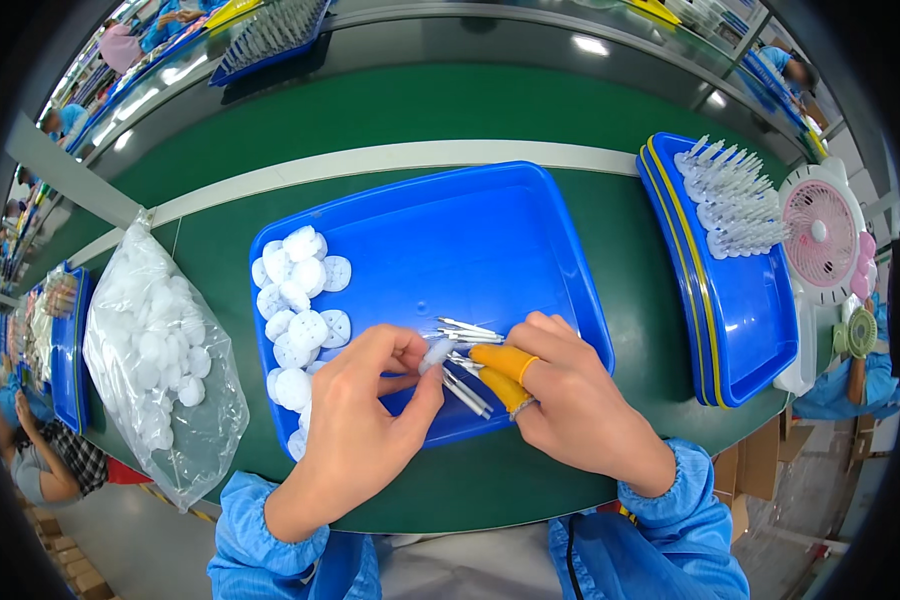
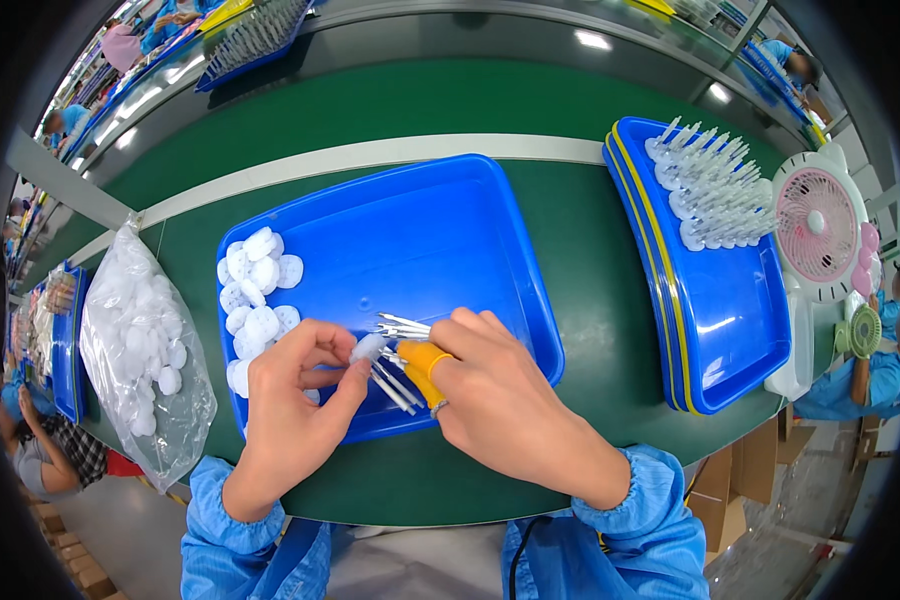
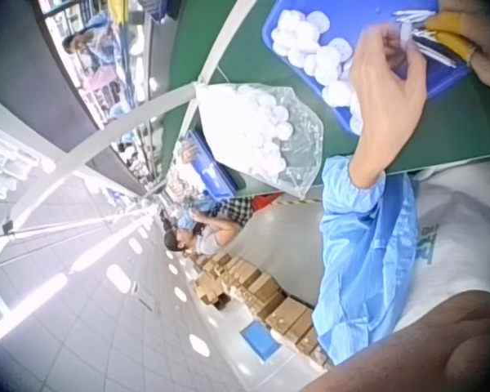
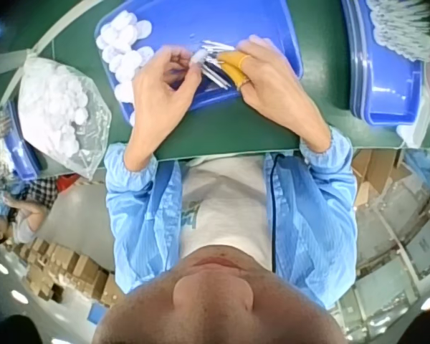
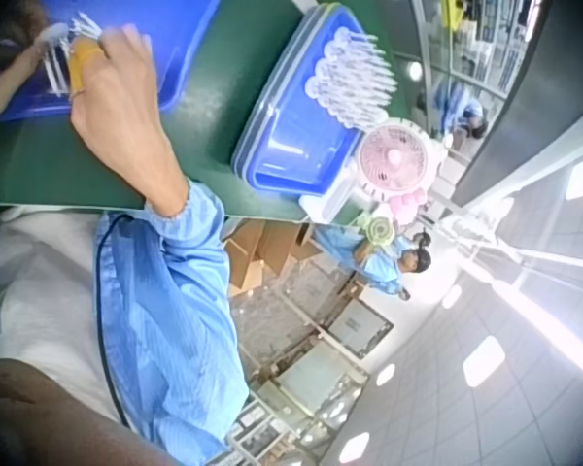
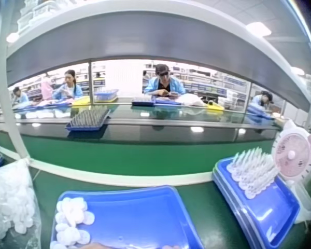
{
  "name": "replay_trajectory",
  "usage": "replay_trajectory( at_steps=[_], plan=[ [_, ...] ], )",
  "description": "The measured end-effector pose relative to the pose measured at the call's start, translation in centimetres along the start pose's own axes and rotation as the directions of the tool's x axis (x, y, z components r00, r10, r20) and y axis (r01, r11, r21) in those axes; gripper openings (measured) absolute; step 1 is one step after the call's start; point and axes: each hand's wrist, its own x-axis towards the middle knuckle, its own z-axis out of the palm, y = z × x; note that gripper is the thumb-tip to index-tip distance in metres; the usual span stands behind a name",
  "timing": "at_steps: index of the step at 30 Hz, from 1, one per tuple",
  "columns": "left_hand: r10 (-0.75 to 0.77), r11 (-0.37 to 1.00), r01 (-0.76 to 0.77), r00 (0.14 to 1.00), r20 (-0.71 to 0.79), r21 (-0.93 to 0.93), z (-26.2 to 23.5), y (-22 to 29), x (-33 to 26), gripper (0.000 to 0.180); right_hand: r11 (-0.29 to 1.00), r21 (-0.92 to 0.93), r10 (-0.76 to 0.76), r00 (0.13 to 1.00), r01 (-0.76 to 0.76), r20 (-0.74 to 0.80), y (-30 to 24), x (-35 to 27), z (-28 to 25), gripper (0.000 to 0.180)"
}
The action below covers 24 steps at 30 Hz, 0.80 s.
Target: The person inserts white plastic rods into the holes of white circular plastic pieces using a yellow tool. The person places the assembled units into a blue tray. The person repeats this process for multiple units.
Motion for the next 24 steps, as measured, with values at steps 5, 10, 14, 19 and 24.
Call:
replay_trajectory(
  at_steps=[5, 10, 14, 19, 24],
  plan=[
    [0.029, 0.997, -0.03, 1.0, 0.009, 0.068, -0.1, -0.4, -0.4, 0.015, 0.999, -0.025, -0.042, 0.999, 0.042, 0.005, -0.5, 0.1, 1.4, 0.032],
    [0.127, 0.986, -0.122, 0.991, -0.041, 0.111, 1.0, -0.4, -0.4, 0.015, 0.992, 0.093, -0.07, 0.985, 0.085, -0.157, -0.3, -0.3, 3.4, 0.005],
    [0.105, 0.98, -0.09, 0.991, -0.078, 0.175, 0.7, -1.0, -1.1, 0.012, 0.976, 0.198, -0.033, 0.963, 0.088, -0.266, -1.0, 0.0, 3.7, 0.007],
    [0.155, 0.926, -0.156, 0.987, 0.029, 0.344, 0.0, 0.1, -1.1, 0.017, 0.976, 0.188, -0.055, 0.963, 0.107, -0.264, 0.1, 0.1, 5.8, 0.009],
    [0.198, 0.94, -0.208, 0.978, 0.064, 0.269, 1.1, -3.5, -0.1, 0.011, 0.979, 0.197, 0.012, 0.964, 0.041, -0.265, 0.1, 0.8, 7.7, 0.008]
  ],
)
